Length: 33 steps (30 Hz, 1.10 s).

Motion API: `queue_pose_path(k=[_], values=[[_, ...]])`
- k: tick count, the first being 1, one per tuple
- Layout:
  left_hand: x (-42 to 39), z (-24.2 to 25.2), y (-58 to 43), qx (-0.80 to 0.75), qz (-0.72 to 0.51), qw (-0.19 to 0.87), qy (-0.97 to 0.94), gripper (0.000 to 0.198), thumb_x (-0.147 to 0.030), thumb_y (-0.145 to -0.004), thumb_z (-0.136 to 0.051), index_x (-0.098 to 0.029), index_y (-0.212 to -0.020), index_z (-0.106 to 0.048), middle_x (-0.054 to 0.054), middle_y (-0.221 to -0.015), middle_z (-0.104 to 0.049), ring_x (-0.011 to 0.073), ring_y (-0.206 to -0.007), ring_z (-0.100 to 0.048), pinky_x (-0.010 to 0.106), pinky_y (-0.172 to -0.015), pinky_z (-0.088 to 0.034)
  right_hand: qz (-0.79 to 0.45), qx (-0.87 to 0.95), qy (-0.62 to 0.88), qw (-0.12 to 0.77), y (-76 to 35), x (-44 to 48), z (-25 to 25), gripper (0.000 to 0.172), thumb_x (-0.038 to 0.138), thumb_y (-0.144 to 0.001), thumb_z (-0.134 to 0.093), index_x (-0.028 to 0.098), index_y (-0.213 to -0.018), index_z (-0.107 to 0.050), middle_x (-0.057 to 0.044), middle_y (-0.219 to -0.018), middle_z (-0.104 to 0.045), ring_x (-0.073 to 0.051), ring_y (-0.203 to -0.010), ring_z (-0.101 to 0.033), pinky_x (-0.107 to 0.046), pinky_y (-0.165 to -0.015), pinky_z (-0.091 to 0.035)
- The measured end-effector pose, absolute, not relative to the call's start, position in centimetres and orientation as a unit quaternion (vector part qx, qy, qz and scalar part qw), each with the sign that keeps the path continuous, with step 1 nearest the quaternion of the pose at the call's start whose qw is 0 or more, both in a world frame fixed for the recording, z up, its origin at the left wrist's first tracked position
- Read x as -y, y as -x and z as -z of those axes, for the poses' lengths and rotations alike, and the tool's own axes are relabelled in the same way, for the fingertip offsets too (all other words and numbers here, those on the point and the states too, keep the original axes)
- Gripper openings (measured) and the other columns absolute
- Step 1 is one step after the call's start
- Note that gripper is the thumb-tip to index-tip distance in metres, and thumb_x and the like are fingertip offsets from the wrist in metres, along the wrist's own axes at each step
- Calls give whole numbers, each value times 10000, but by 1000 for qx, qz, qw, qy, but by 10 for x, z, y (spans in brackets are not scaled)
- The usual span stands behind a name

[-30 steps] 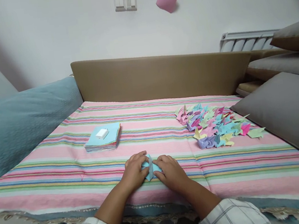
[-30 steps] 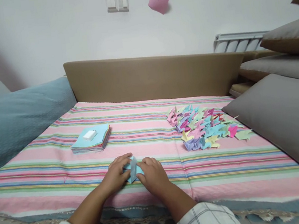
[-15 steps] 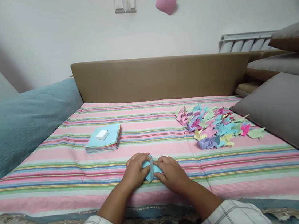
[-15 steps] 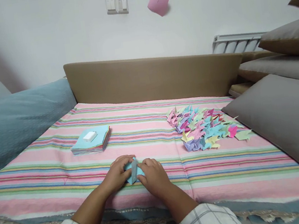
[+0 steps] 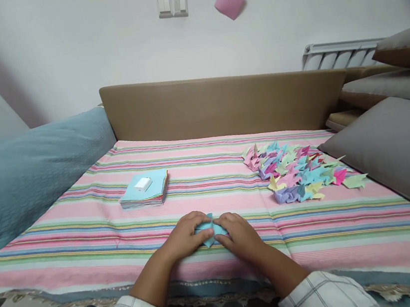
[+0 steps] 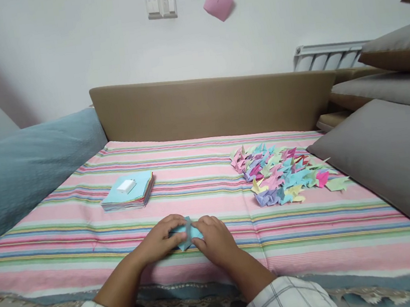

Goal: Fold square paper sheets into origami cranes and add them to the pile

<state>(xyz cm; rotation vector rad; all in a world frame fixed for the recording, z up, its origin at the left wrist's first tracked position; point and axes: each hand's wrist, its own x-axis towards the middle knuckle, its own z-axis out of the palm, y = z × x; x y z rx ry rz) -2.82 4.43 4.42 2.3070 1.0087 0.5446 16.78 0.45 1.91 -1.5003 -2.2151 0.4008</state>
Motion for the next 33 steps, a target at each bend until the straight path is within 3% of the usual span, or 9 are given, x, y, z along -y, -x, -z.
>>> queue_pose_path(k=[3,5,14,22,29,33], values=[[-43,-47,35,-371,-135,305,-867,822,-544,-553,-760,-230,-1267,-499,116,-1399,-401,315,-1277,-357,438,-1061,-292,-147,800,542,213,-168,-6,-18,346,297,-819,-585,206,-1152,-571,-59,-1035,-581,-208,-974,-495,-333,-873,-376],[-41,-47,36,-375,-112,291,-873,983,-550,-456,-805,-238,-1314,-444,135,-1456,-310,355,-1315,-285,483,-1077,-246,-147,800,543,208,-168,-7,-17,320,302,-816,-586,200,-1119,-581,-56,-1022,-581,-207,-963,-495,-334,-866,-376],[-39,-44,28,-368,-171,240,-882,720,-384,-542,-815,-265,-1195,-535,70,-1217,-564,283,-1141,-478,439,-992,-366,-146,798,542,220,-168,-6,-17,305,306,-811,-596,208,-1099,-582,-56,-1010,-577,-208,-956,-494,-329,-854,-375],[-47,-38,29,-383,-186,254,-868,556,-354,-635,-769,-240,-1148,-587,68,-1212,-599,257,-1145,-512,394,-994,-377,-143,797,539,231,-167,-7,-18,119,221,-819,-557,178,-925,-590,-45,-927,-575,-190,-902,-498,-297,-812,-378],[-46,-35,25,-408,-199,251,-855,444,-308,-667,-743,-254,-1089,-613,40,-1177,-627,241,-1112,-535,382,-980,-375,-134,791,555,220,-165,-7,-15,154,215,-817,-546,174,-960,-585,-58,-952,-568,-194,-922,-489,-303,-826,-367],[-44,-34,24,-434,-207,258,-838,530,-296,-672,-732,-258,-1172,-561,43,-1213,-607,246,-1124,-529,389,-981,-376,-136,791,555,219,-166,-6,-15,160,235,-807,-556,177,-954,-586,-54,-951,-567,-195,-917,-488,-300,-822,-365]])
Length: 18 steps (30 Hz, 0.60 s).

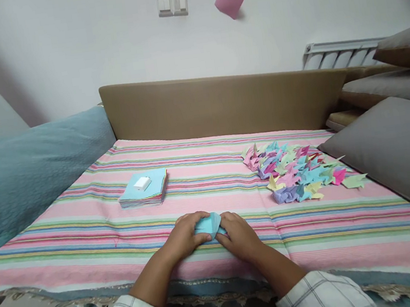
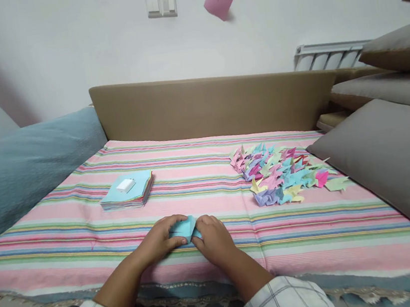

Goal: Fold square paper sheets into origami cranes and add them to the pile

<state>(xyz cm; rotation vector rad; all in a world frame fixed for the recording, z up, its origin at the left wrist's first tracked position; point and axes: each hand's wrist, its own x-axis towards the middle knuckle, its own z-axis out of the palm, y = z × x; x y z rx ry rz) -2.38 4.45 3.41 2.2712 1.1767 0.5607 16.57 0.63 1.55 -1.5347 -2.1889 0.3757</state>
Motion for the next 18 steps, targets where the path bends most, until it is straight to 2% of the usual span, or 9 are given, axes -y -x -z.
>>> queue_pose_path(k=[4,9,13,15,18], values=[[-45,-32,23,-441,-217,267,-829,687,-286,-670,-734,-258,-1298,-458,52,-1265,-578,241,-1152,-519,386,-998,-369,-130,791,556,219,-165,-6,-17,149,233,-805,-554,172,-935,-594,-52,-938,-571,-194,-901,-493,-292,-807,-370],[-45,-34,22,-436,-185,228,-850,549,-336,-701,-720,-256,-1218,-553,48,-1245,-598,250,-1157,-515,404,-1008,-350,-129,791,555,222,-165,-5,-20,151,229,-803,-547,175,-933,-601,-54,-934,-584,-192,-899,-504,-286,-804,-369],[-44,-35,19,-430,-181,202,-861,506,-351,-722,-704,-258,-1201,-570,50,-1214,-615,246,-1132,-529,407,-993,-358,-158,781,555,238,-170,-7,-21,184,235,-785,-556,182,-958,-589,-47,-921,-606,-190,-887,-531,-281,-780,-378],[-43,-35,17,-425,-189,192,-864,475,-351,-734,-691,-265,-1188,-580,46,-1201,-620,242,-1123,-533,405,-989,-362,-193,763,565,246,-174,-8,-23,258,213,-770,-550,182,-1026,-559,-40,-897,-615,-179,-847,-552,-272,-744,-389],[-41,-35,16,-414,-204,181,-869,430,-345,-762,-658,-273,-1180,-584,43,-1202,-611,234,-1119,-528,399,-984,-365,-247,746,560,262,-183,-7,-27,524,189,-744,-550,176,-1250,-414,-49,-952,-622,-165,-818,-575,-261,-718,-408]])
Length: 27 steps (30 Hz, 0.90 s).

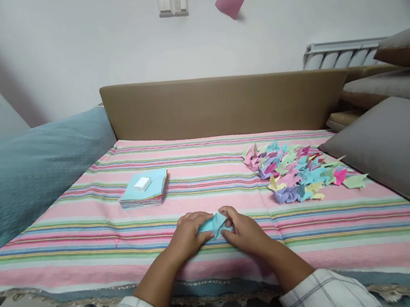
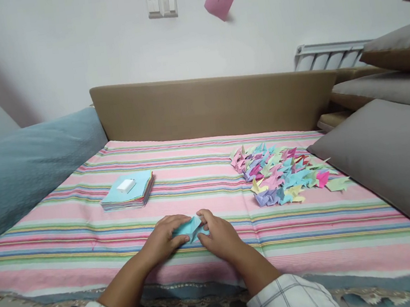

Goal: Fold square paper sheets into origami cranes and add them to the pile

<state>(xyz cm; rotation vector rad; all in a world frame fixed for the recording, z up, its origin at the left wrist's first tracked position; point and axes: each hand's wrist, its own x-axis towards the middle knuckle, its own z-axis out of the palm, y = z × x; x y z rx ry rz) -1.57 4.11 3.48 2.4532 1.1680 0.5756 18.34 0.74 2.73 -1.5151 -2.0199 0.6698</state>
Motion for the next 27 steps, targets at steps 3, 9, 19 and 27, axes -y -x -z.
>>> queue_pose_path(k=[3,9,19,27], values=[[-39,-36,14,-401,-207,173,-875,408,-341,-793,-619,-271,-1192,-574,49,-1187,-605,229,-1099,-526,394,-964,-373,-281,761,518,271,-193,-5,-33,731,194,-721,-581,219,-1374,-252,-68,-1117,-583,-157,-838,-579,-272,-746,-428],[-36,-39,11,-392,-195,156,-886,380,-362,-818,-577,-276,-1189,-568,46,-1120,-619,231,-1048,-534,402,-939,-369,-270,803,447,286,-202,-3,-40,445,217,-760,-579,233,-1192,-472,-58,-1167,-537,-150,-870,-555,-287,-793,-437],[-38,-39,18,-407,-219,165,-871,174,-355,-723,-687,-231,-832,-631,24,-1089,-649,224,-1030,-551,372,-921,-362,-218,824,452,263,-198,-11,-32,124,306,-847,-561,208,-846,-637,-17,-883,-621,-147,-857,-563,-251,-757,-416],[-44,-47,25,-413,-193,183,-871,233,-396,-804,-583,-208,-676,-632,2,-804,-689,179,-845,-606,307,-819,-381,-213,822,459,261,-195,-10,-34,197,297,-890,-488,209,-816,-648,-10,-854,-628,-138,-837,-568,-238,-735,-413]])
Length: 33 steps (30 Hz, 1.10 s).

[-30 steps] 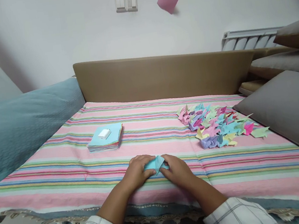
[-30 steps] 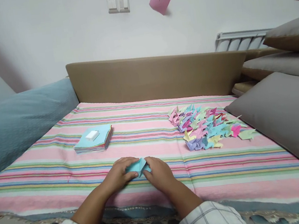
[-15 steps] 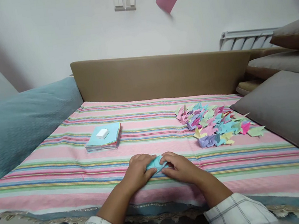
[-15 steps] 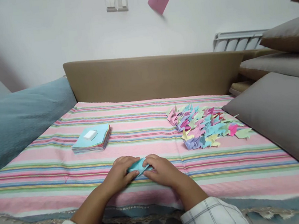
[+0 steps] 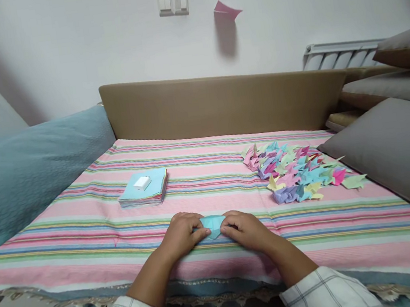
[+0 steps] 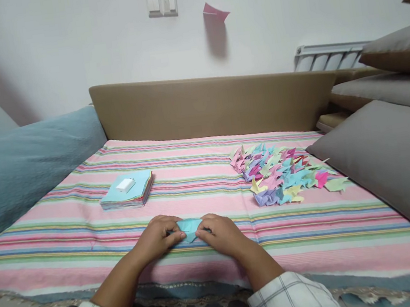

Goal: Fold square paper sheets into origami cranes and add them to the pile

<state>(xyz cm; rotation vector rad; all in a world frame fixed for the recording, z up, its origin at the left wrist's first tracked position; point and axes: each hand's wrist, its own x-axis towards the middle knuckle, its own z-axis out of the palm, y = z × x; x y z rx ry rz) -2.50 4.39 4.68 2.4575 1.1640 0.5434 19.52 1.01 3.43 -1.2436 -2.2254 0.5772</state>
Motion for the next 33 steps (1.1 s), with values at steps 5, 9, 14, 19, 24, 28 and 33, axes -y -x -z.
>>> queue_pose_path(k=[5,9,14,19,24,28,33], values=[[-41,-44,19,-502,-227,190,-812,135,-324,-810,-529,-225,-877,-592,-19,-757,-642,165,-727,-575,258,-660,-391,-214,819,461,267,-194,-9,-35,185,309,-893,-485,222,-862,-645,-6,-889,-632,-140,-856,-570,-240,-742,-411],[-42,-40,16,-505,-222,188,-813,124,-232,-764,-563,-233,-875,-618,-8,-830,-665,171,-782,-586,257,-686,-394,-213,817,465,265,-195,-10,-34,142,293,-873,-515,222,-856,-638,-2,-895,-633,-141,-852,-571,-240,-738,-410],[-46,-38,21,-511,-191,179,-819,121,-166,-755,-540,-217,-791,-644,0,-786,-659,168,-762,-586,262,-672,-402,-224,817,463,263,-195,-10,-35,155,265,-872,-512,220,-808,-646,-11,-966,-648,-144,-909,-575,-247,-771,-414],[-45,-41,25,-478,-250,166,-825,234,-150,-759,-538,-221,-958,-638,34,-980,-647,194,-951,-560,326,-852,-424,-219,817,463,265,-195,-10,-34,198,288,-887,-486,221,-802,-653,-8,-927,-652,-142,-881,-577,-250,-760,-416],[-36,-45,20,-403,-247,154,-868,235,-436,-669,-723,-259,-822,-705,54,-1303,-499,291,-1199,-412,454,-1012,-315,-209,820,463,265,-194,-11,-33,227,295,-894,-464,219,-792,-652,-9,-880,-648,-146,-869,-574,-251,-750,-411],[-35,-35,17,-403,-190,157,-881,234,-390,-641,-763,-294,-851,-729,52,-1326,-499,305,-1191,-435,483,-1017,-294,-247,796,479,275,-195,-9,-33,166,305,-842,-536,231,-962,-624,-7,-936,-650,-146,-829,-586,-256,-736,-417],[-40,-29,19,-392,-188,183,-881,191,-318,-657,-759,-273,-838,-720,52,-1233,-580,274,-1112,-520,426,-960,-360,-322,743,513,286,-197,-8,-31,621,238,-689,-671,231,-1249,-403,-16,-992,-629,-131,-742,-577,-235,-652,-421]])
